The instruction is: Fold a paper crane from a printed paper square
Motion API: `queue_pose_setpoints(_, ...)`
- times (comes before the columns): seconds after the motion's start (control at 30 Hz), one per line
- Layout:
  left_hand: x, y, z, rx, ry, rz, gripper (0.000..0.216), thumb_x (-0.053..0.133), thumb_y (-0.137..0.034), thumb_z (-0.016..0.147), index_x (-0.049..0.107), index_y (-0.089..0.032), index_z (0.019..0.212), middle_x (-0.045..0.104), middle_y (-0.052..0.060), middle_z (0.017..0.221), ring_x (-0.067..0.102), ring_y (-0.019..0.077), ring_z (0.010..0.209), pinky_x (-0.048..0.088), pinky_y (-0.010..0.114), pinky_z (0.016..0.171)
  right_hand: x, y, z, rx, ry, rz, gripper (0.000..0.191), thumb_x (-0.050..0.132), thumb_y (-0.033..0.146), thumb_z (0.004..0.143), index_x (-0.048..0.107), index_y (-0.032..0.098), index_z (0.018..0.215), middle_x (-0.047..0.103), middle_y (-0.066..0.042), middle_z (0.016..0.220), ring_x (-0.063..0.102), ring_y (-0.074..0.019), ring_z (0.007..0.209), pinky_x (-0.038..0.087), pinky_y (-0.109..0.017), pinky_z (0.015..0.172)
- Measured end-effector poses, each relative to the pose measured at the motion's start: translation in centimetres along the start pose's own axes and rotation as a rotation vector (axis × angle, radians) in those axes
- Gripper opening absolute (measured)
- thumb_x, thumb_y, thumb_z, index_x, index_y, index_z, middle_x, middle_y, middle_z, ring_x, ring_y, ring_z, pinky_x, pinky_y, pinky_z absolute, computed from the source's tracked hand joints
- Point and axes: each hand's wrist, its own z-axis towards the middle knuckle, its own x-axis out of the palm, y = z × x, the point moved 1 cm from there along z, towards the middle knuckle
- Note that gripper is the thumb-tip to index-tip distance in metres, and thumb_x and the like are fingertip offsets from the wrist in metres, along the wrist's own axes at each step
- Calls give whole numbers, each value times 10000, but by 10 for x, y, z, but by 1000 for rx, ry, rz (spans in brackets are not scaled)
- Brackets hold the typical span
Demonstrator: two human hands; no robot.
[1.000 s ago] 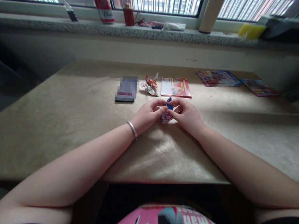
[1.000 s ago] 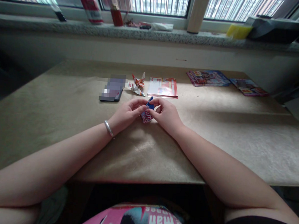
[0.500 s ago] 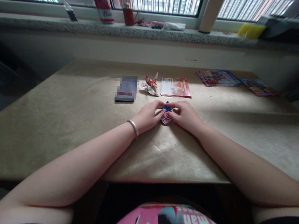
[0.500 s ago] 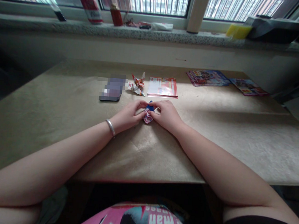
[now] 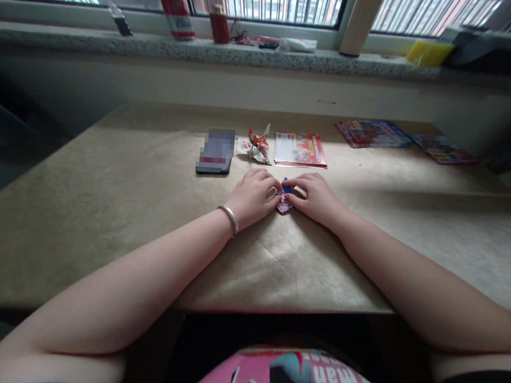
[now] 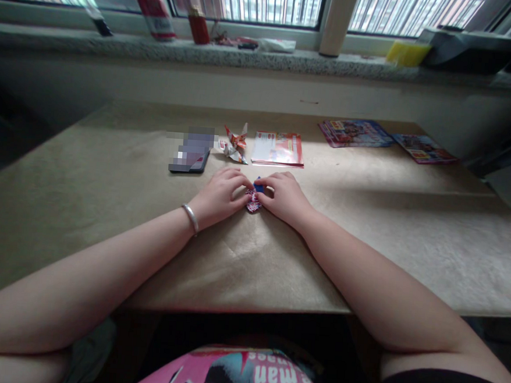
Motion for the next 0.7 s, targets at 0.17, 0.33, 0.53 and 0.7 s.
queue_pose_setpoints(0.17, -2, -2, -1, 57, 51, 50, 212, 560, -376, 892, 669, -203, 946, 628, 76, 1052, 506, 259, 1147, 398, 429, 1038, 2, -2, -2, -17, -18, -46, 309, 623, 347, 822, 739, 222, 1079, 690, -85, 1008, 558, -266, 1026, 426, -421, 979)
queue_pose_setpoints(0.33, -2, -3, -3, 33, 112, 24, 251, 581, -410, 870, 632, -188, 976, 590, 91, 1111, 524, 263, 1106, 430, 423, 993, 4, -7, -3, -67, 29, -86, 355, 585, 380, 852, 712, 231, 1148, 661, -82, 1165, 528, -278, 1146, 405, -439, 1042)
queue_pose_setpoints(0.53, -1, -7, -5, -30, 153, 72, 375, 562, -435, 866, 568, -185, 1146, 531, 115, 1228, 503, 286, 1163, 408, 451, 1031, 4, -5, -6, -88, 135, -142, 485, 528, 411, 882, 603, 196, 1310, 532, -83, 1415, 383, -330, 1365, 321, -495, 1139)
queue_pose_setpoints(0.7, 0, -8, -6, -66, 193, 103, 521, 553, -469, 861, 508, -158, 1276, 479, 151, 1333, 438, 317, 1268, 342, 470, 1095, 0, 2, -6, -78, 197, -189, 549, 490, 409, 898, 538, 136, 1372, 471, -102, 1474, 336, -348, 1403, 304, -480, 1163)
